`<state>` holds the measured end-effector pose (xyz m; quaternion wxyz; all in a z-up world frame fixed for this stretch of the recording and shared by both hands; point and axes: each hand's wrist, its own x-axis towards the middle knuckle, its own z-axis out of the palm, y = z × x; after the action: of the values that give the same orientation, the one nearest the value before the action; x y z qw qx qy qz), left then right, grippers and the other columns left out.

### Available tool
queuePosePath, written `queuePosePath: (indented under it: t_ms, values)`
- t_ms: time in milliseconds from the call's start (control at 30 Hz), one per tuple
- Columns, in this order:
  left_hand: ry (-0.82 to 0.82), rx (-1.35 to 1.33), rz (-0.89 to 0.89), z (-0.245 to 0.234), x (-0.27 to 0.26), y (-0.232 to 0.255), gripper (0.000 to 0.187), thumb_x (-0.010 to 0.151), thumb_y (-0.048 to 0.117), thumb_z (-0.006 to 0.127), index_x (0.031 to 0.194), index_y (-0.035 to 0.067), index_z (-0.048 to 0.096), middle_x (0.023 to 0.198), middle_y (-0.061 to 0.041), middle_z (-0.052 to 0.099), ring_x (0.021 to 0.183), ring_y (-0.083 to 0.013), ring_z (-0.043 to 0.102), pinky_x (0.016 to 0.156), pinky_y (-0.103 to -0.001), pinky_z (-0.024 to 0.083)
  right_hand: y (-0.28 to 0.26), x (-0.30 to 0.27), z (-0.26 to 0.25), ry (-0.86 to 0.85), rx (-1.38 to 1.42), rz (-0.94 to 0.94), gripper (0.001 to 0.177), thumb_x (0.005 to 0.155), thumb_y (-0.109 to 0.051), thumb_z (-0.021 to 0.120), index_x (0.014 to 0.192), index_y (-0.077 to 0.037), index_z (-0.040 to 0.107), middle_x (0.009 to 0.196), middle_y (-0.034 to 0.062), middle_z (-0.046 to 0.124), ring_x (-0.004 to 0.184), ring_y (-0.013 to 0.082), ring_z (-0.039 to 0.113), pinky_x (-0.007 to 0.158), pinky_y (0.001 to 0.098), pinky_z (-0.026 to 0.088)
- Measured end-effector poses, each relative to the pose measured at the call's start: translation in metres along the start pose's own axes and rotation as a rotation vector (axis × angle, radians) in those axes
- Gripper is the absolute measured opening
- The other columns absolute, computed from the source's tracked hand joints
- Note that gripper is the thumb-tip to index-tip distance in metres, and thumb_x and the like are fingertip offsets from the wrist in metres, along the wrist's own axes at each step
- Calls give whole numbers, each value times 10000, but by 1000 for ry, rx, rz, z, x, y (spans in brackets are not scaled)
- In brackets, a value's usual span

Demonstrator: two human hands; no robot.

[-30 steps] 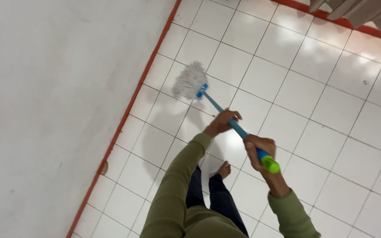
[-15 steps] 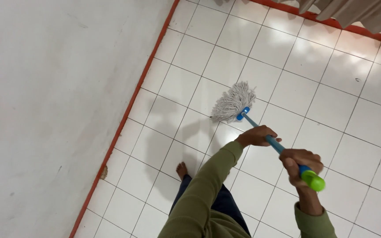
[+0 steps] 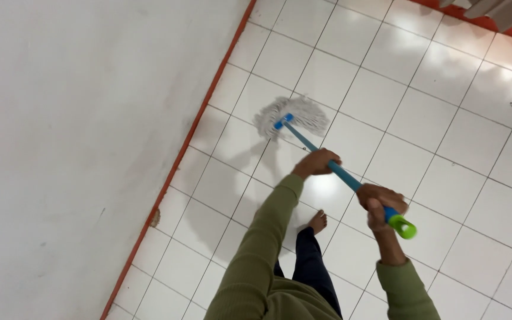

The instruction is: The person sits on the floor and wrings a white mop head in a green bucket of water. The person then stands and mops the white tiled floor with a blue-handled mop, moving back and forth across the room.

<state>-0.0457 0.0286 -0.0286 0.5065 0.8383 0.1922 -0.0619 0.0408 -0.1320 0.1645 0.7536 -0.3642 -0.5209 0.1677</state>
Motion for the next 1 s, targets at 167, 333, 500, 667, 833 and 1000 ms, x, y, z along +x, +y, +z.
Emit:
queuePosePath:
  t_ms: [167,333,500,667,833,1000]
  values:
    - [207,84,13,-27,-47,-81,140,791,251,688,890,154,710,874,-144,756,951,-424,720,904,-548,579,49,-43,51,-53,-46,123,376,938,-88,588,564,-48,592,453,70,503,394,138,414,402,318,401]
    - [330,104,-60,-44,-124,-134,413,966,491,576,773,128,611,729,-156,675,819,-408,708,804,-539,580,59,-45,122,-130,-53,264,366,940,-139,573,588,-59,632,443,38,546,386,112,450,402,295,426]
    - [463,99,-96,-53,-190,-156,432,994,453,608,704,148,512,610,-131,603,698,-381,683,730,-484,570,69,-41,166,-214,102,326,395,979,-127,517,599,-83,613,447,19,517,377,114,379,396,258,382]
    - [533,-20,-51,-49,-215,-160,376,920,348,722,690,155,496,583,-84,614,670,-361,670,677,-461,561,55,-43,185,-272,100,391,403,1003,-150,489,635,-72,632,430,26,511,367,109,378,370,269,363]
    - [505,17,-10,-31,-202,-128,255,859,266,726,732,154,535,626,-128,632,715,-404,679,697,-498,545,34,-44,163,-257,69,376,394,985,-133,498,614,-77,617,428,14,512,378,96,380,375,254,369]
    - [506,-54,33,25,-153,-101,256,813,219,758,706,193,527,596,-36,630,670,-321,677,697,-406,549,-12,-42,118,-202,-42,330,427,970,-153,527,550,-89,570,404,13,480,404,54,384,357,251,353]
